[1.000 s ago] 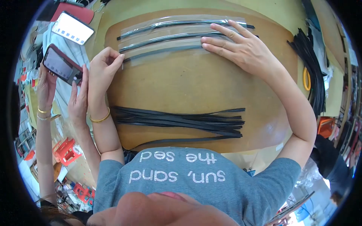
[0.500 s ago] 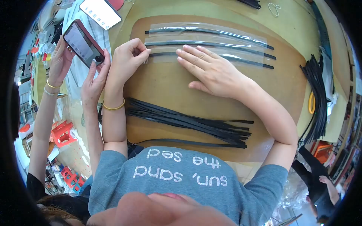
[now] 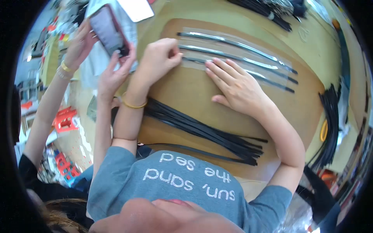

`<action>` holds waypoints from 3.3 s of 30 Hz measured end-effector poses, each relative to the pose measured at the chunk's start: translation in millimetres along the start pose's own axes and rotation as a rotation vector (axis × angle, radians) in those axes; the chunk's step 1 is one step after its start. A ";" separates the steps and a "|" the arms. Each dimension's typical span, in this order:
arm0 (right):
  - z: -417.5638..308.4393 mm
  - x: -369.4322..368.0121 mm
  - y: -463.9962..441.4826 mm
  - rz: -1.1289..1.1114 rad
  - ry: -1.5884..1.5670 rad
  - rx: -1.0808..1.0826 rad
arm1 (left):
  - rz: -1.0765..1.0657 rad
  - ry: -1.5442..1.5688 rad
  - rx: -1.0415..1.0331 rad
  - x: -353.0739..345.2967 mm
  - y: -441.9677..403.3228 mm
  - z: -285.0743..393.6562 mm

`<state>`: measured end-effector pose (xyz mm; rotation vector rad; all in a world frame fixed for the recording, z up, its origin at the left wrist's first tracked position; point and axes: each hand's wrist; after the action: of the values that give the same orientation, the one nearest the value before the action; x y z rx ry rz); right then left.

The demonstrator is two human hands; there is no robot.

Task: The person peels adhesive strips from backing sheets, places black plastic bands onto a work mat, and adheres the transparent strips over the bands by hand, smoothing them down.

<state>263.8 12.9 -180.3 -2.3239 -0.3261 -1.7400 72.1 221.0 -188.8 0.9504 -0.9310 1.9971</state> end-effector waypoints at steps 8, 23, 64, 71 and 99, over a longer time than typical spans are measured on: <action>10.8 -1.2 1.5 0.128 -0.426 -0.047 | 0.103 -0.236 -0.170 4.1 0.5 14.2; 14.7 11.4 24.2 0.319 0.208 -0.243 | 0.000 -0.064 -0.286 -8.7 0.5 11.5; -98.0 24.1 98.4 0.466 -0.449 -0.413 | -0.503 0.416 -0.173 47.5 79.4 49.4; -42.5 -8.7 74.2 0.490 0.106 -0.321 | -0.081 0.161 0.131 63.5 64.3 15.3; -47.4 -9.2 47.9 0.605 0.087 -0.311 | -0.205 0.458 0.484 216.5 102.1 -65.6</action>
<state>232.7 -47.6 -178.2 -2.1940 0.6414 -1.6414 -133.6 290.6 -68.7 0.7431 -0.0944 2.1658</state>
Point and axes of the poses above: each hand's wrist, its own y-axis away from the middle knuckle, its own x-axis out of the back of the hand, z = x × y, and after that the axes turned 4 degrees about -y, right-handed
